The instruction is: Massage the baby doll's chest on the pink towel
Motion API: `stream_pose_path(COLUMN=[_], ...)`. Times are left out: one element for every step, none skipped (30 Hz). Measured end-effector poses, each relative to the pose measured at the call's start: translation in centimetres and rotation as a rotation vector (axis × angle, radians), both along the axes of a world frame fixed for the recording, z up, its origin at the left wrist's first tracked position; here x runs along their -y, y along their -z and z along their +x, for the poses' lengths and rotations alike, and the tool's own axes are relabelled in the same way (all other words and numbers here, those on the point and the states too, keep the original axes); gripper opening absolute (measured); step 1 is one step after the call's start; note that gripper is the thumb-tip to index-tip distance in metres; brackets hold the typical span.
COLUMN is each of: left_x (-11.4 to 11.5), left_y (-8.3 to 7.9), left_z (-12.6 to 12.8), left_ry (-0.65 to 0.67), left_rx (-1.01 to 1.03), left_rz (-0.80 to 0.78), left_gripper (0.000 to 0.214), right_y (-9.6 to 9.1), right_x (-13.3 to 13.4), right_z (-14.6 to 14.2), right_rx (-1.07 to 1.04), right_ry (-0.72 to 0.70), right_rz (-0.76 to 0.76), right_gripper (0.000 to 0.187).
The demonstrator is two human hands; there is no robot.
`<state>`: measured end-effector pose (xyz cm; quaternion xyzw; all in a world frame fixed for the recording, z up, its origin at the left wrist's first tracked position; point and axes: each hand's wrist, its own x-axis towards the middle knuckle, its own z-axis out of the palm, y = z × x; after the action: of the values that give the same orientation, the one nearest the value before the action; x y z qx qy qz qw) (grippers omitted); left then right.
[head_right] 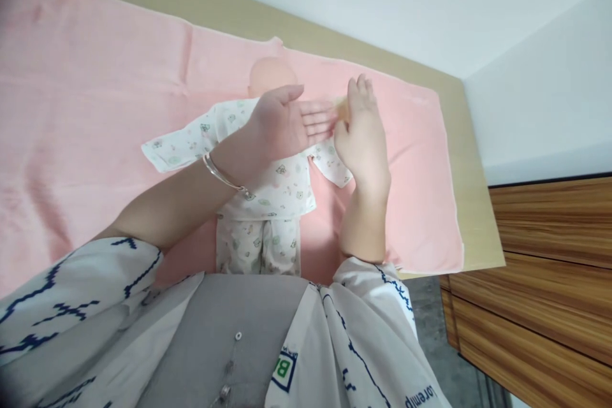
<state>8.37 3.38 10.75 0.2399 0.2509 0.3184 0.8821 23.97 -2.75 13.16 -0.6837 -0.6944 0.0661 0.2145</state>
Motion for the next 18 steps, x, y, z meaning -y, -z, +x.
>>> stream_pose_path(left_x=[0.0, 0.0, 0.0, 0.1, 0.1, 0.2, 0.2, 0.3, 0.4, 0.6, 0.9, 1.3, 1.9, 2.5, 3.3, 4.0, 4.8, 5.6], left_y=[-0.2, -0.4, -0.5, -0.5, -0.4, -0.3, -0.2, 0.0, 0.2, 0.3, 0.4, 0.4, 0.4, 0.1, -0.2, -0.7, -1.3, -2.1], left_z=[0.4, 0.7, 1.0, 1.3, 1.5, 1.7, 1.8, 1.8, 1.7, 1.5, 1.1, 0.7, 0.1, -0.5, -1.2, -1.9, -2.8, -3.6], left_ry=[0.019, 0.023, 0.021, 0.019, 0.017, 0.018, 0.019, 0.021, 0.022, 0.027, 0.035, 0.046, 0.059, 0.075, 0.093, 0.111, 0.131, 0.141], left_rx=[0.032, 0.055, 0.078, 0.102, 0.123, 0.141, 0.153, 0.155, 0.149, 0.136, 0.12, 0.106, 0.095, 0.093, 0.095, 0.102, 0.111, 0.108], left_rz=[-0.048, -0.091, -0.129, -0.161, -0.188, -0.211, -0.23, -0.246, -0.259, -0.267, -0.27, -0.267, -0.256, -0.239, -0.216, -0.186, -0.147, -0.095], left_gripper=[0.05, 0.05, 0.049, 0.048, 0.047, 0.045, 0.044, 0.042, 0.04, 0.039, 0.039, 0.039, 0.039, 0.04, 0.041, 0.043, 0.045, 0.048], right_y=[0.2, 0.3, 0.4, 0.3, 0.3, 0.1, 0.0, -0.1, -0.3, -0.4, -0.6, -0.7, -0.8, -0.9, -0.8, -0.8, -0.6, -0.5], right_x=[-0.3, -0.4, -0.4, -0.3, -0.2, 0.0, 0.2, 0.5, 0.8, 1.1, 1.4, 1.7, 2.0, 2.2, 2.4, 2.5, 2.5, 2.5], right_z=[0.0, 0.0, 0.0, -0.1, -0.3, -0.4, -0.6, -0.9, -1.1, -1.3, -1.5, -1.7, -2.0, -2.3, -2.7, -3.2, -3.8, -4.4], right_rx=[0.008, 0.016, 0.023, 0.027, 0.029, 0.03, 0.03, 0.028, 0.023, 0.017, 0.009, 0.002, -0.002, 0.0, 0.006, 0.015, 0.025, 0.032], right_ry=[-0.012, -0.02, -0.027, -0.03, -0.029, -0.025, -0.019, -0.014, -0.01, -0.007, -0.005, -0.009, -0.017, -0.032, -0.051, -0.07, -0.084, -0.096], right_rz=[-0.017, -0.03, -0.036, -0.037, -0.033, -0.027, -0.023, -0.022, -0.017, -0.007, 0.012, 0.035, 0.059, 0.08, 0.093, 0.101, 0.109, 0.122], right_gripper=[0.062, 0.062, 0.061, 0.061, 0.06, 0.059, 0.059, 0.058, 0.058, 0.058, 0.057, 0.057, 0.056, 0.055, 0.055, 0.054, 0.054, 0.054])
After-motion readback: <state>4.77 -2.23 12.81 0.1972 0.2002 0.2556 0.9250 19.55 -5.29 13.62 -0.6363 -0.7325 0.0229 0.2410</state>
